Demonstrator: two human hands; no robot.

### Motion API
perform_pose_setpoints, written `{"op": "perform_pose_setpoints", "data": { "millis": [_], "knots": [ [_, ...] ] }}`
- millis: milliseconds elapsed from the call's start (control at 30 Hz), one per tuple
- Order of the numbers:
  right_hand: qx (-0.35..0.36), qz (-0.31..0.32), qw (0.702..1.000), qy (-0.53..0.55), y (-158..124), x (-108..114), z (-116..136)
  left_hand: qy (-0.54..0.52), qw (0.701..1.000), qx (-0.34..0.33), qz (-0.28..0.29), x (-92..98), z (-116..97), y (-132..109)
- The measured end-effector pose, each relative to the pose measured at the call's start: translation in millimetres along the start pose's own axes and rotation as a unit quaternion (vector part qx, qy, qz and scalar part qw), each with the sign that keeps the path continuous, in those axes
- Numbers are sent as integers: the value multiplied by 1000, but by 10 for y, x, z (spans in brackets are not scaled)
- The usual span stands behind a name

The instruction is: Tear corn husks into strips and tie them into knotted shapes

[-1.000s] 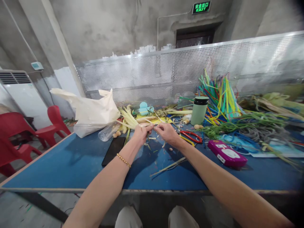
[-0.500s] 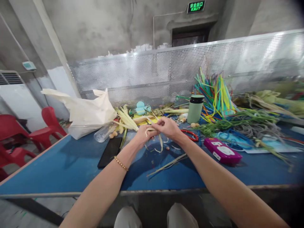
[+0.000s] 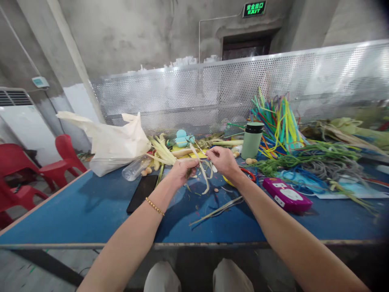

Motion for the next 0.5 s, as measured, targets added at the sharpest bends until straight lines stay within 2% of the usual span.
{"op": "perform_pose_setpoints", "data": {
  "millis": [67,233,400,500],
  "knots": [
    [17,11,1000,-12,-8,-3,40,-17,1000,-2,-13,34,-16,16],
    [48,83,995,-25,-68,-131,119,-40,998,4,-44,92,-21,53],
    [56,101,993,-32,-90,-163,147,-15,998,-37,-43,104,-46,48],
    [31,123,992,12,-94,-183,125,0,998,-50,-44,105,-57,38]
  ]
}}
Point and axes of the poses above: each hand's wrist, its own y-axis towards the middle knuckle, its own x-axis out of the back of the hand, z = x × y, the point moved 5 cm from there along y, towards the middle knuckle, and after that the axes turned 10 degrees about x, right-handed, at the moved point
